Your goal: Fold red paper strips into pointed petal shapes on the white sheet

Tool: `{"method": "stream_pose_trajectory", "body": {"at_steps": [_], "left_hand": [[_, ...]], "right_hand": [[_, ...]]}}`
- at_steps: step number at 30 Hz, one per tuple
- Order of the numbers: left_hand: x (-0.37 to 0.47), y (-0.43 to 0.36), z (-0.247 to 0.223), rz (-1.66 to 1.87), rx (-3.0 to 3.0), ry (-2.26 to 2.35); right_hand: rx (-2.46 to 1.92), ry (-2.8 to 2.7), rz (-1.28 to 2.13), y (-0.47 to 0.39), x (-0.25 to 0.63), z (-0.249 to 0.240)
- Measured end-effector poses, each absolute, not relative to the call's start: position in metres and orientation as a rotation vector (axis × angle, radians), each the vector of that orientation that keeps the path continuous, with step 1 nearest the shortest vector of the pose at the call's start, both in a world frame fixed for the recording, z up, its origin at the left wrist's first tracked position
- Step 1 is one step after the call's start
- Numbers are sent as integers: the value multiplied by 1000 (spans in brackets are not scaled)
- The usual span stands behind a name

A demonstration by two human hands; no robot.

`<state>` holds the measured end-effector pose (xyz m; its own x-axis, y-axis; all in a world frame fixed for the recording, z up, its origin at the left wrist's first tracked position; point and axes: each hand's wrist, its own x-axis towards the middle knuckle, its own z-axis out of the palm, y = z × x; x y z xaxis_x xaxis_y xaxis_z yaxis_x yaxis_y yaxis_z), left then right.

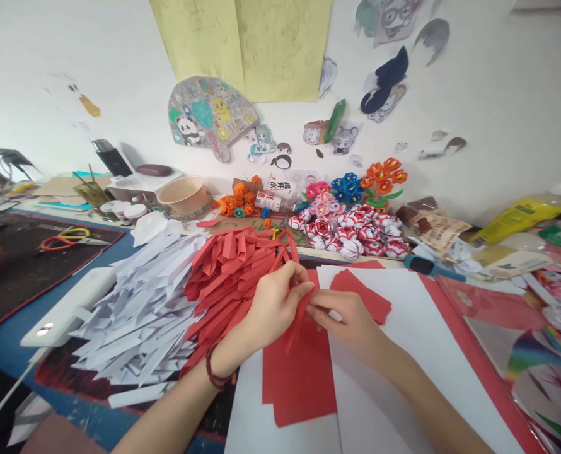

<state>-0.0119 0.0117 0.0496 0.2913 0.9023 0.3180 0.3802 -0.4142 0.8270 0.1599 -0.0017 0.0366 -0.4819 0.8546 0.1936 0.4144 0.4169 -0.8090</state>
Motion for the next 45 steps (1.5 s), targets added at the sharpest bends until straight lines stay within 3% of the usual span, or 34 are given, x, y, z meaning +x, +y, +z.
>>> {"method": "stream_pose_trajectory", "body": {"at_steps": [45], "left_hand": [[-10,7,51,1056,2022,1219]], "right_hand": [[-1186,-1867,808,-7,157,43]]}}
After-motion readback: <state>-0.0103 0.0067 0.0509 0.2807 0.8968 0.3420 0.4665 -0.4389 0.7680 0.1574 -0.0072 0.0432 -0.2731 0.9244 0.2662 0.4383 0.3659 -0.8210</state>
